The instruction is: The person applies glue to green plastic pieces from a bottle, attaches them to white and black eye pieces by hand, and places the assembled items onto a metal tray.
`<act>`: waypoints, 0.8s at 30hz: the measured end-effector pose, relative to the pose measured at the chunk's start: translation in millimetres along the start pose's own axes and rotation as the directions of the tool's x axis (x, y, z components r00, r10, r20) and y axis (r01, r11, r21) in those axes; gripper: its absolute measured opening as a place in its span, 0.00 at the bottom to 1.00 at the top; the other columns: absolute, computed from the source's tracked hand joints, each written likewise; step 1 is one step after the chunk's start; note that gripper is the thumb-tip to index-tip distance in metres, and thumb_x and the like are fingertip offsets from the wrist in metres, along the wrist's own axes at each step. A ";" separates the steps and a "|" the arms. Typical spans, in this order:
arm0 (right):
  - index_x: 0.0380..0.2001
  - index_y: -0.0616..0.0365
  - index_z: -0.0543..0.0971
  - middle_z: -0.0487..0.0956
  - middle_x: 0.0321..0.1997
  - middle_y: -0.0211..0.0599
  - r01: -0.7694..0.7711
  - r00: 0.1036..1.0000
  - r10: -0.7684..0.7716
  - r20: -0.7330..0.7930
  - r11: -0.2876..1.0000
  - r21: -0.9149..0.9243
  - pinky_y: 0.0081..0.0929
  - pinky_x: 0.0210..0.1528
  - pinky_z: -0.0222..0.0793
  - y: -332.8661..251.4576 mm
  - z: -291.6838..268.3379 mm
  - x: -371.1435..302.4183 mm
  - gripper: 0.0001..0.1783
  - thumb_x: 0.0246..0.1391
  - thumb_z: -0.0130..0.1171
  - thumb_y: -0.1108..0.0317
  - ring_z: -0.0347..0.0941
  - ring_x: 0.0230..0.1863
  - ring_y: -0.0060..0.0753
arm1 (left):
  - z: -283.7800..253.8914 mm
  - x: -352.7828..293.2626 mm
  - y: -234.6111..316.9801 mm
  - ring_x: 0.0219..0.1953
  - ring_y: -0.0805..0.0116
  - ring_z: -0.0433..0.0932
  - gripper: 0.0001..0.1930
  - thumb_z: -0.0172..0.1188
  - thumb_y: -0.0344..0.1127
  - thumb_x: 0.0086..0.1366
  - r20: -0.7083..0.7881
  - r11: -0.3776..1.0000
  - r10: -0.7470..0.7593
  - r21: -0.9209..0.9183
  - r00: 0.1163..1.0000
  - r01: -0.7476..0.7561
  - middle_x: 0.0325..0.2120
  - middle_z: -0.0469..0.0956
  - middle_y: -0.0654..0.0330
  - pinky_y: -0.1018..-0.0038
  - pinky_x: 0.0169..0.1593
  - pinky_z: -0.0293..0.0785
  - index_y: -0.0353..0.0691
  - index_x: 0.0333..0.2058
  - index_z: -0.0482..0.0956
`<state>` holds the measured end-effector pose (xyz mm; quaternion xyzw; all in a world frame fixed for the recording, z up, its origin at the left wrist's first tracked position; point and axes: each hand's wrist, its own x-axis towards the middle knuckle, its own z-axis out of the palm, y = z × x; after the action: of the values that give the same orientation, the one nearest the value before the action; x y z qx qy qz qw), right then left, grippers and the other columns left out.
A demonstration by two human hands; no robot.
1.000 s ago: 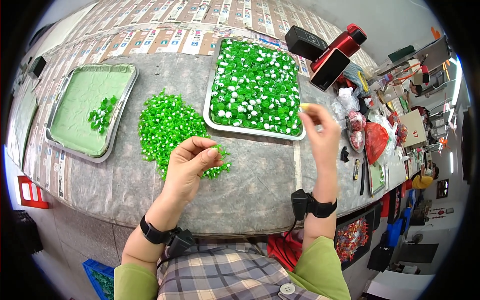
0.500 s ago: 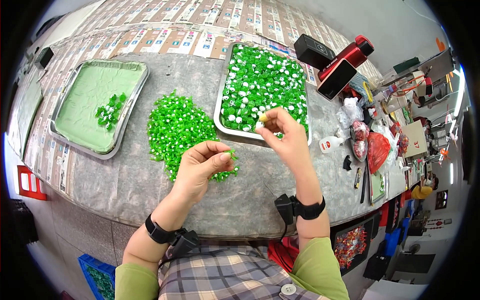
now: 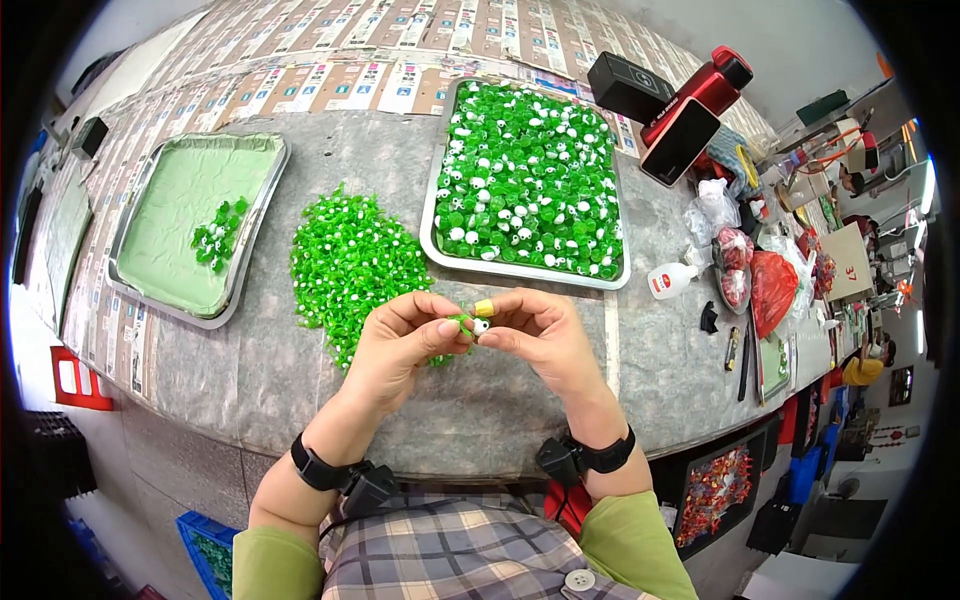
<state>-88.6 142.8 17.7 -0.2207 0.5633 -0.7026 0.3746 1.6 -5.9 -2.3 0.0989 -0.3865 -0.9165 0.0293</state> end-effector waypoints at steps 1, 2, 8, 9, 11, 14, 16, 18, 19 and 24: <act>0.33 0.64 0.72 0.74 0.30 0.30 -0.013 1.000 0.013 -0.025 1.000 0.011 0.12 0.34 0.66 -1.3 0.9 -1.7 0.12 0.42 0.58 0.76 0.70 0.32 0.17 | 0.3 0.1 0.0 0.30 0.73 0.74 0.07 0.55 0.30 0.53 0.000 1.000 -0.003 0.001 1.000 0.003 0.28 0.75 0.59 0.77 0.35 0.73 0.37 0.31 0.72; 0.33 0.64 0.73 0.75 0.31 0.32 -0.026 0.998 0.027 -0.049 0.999 0.022 0.13 0.35 0.66 -1.7 1.3 -2.8 0.11 0.42 0.57 0.76 0.70 0.32 0.17 | 0.5 0.3 0.2 0.30 0.73 0.74 0.07 0.55 0.30 0.53 -0.007 1.000 0.004 -0.003 1.000 -0.004 0.28 0.75 0.59 0.77 0.35 0.73 0.37 0.31 0.72; 0.34 0.65 0.73 0.75 0.32 0.34 0.077 0.988 -0.068 -0.135 0.995 0.059 0.14 0.36 0.67 -3.9 3.0 -5.5 0.11 0.43 0.56 0.78 0.71 0.33 0.20 | 0.2 0.6 -0.7 0.29 0.73 0.74 0.06 0.56 0.28 0.53 -0.067 0.998 0.043 0.053 0.997 -0.039 0.27 0.75 0.59 0.78 0.34 0.73 0.36 0.31 0.72; 0.34 0.65 0.73 0.75 0.32 0.34 0.076 0.989 -0.067 -0.134 0.995 0.059 0.14 0.36 0.67 -4.9 3.8 -5.6 0.11 0.43 0.56 0.78 0.71 0.33 0.20 | 0.1 0.5 -1.1 0.28 0.74 0.74 0.06 0.56 0.28 0.53 -0.082 0.993 0.062 0.110 0.995 -0.053 0.27 0.75 0.59 0.78 0.34 0.72 0.35 0.31 0.72; 0.33 0.65 0.73 0.75 0.32 0.34 0.087 0.989 -0.086 -0.118 0.996 0.004 0.14 0.36 0.67 -6.2 5.6 -6.2 0.10 0.43 0.56 0.78 0.71 0.33 0.20 | 1.8 0.4 -0.3 0.28 0.74 0.74 0.06 0.56 0.28 0.53 -0.081 0.992 0.064 0.114 0.995 -0.055 0.26 0.75 0.59 0.78 0.33 0.72 0.35 0.30 0.72; 0.33 0.65 0.73 0.75 0.31 0.34 0.071 0.988 -0.071 -0.136 0.997 -0.002 0.14 0.36 0.67 -5.9 8.0 -6.3 0.10 0.43 0.56 0.78 0.72 0.33 0.20 | 2.9 0.6 -1.2 0.27 0.74 0.74 0.06 0.56 0.27 0.52 -0.093 0.988 0.072 0.140 0.993 -0.058 0.25 0.74 0.60 0.78 0.32 0.73 0.35 0.30 0.72; 0.33 0.65 0.73 0.75 0.31 0.34 0.074 0.988 -0.078 -0.132 0.997 -0.036 0.14 0.36 0.67 -5.7 7.9 -6.6 0.10 0.43 0.56 0.78 0.72 0.33 0.20 | 3.4 0.4 -1.7 0.26 0.73 0.74 0.06 0.57 0.28 0.51 -0.106 0.985 0.076 0.162 0.991 -0.058 0.25 0.74 0.60 0.78 0.32 0.74 0.35 0.29 0.72; 0.33 0.65 0.73 0.75 0.31 0.34 0.077 0.988 -0.085 -0.127 0.995 -0.068 0.14 0.36 0.67 -4.8 7.9 -6.4 0.10 0.43 0.56 0.78 0.72 0.33 0.20 | 4.3 -0.7 -1.4 0.27 0.75 0.73 0.05 0.56 0.25 0.52 -0.096 0.971 0.102 0.228 0.990 -0.078 0.25 0.74 0.61 0.81 0.32 0.71 0.34 0.29 0.73; 0.33 0.65 0.73 0.75 0.31 0.34 0.063 0.990 -0.071 -0.123 0.996 -0.068 0.14 0.36 0.68 -3.8 8.0 -6.5 0.10 0.43 0.56 0.77 0.72 0.33 0.20 | 4.7 -1.4 -3.1 0.27 0.75 0.73 0.05 0.56 0.25 0.52 -0.096 0.971 0.102 0.227 0.990 -0.078 0.25 0.74 0.61 0.81 0.32 0.71 0.34 0.29 0.73; 0.33 0.65 0.73 0.75 0.30 0.34 0.002 0.996 0.003 -0.087 0.999 0.048 0.16 0.35 0.69 -0.9 4.6 -3.6 0.09 0.45 0.55 0.76 0.72 0.32 0.21 | 7.8 -3.2 -3.5 0.26 0.73 0.72 0.05 0.57 0.20 0.47 0.071 0.597 0.469 0.709 0.880 -0.375 0.22 0.73 0.61 0.81 0.29 0.69 0.34 0.25 0.73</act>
<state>-83.2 142.8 20.2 -0.1809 0.5621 -0.7247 0.3552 3.2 2.4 1.0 0.0641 -0.7156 -0.6567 0.2292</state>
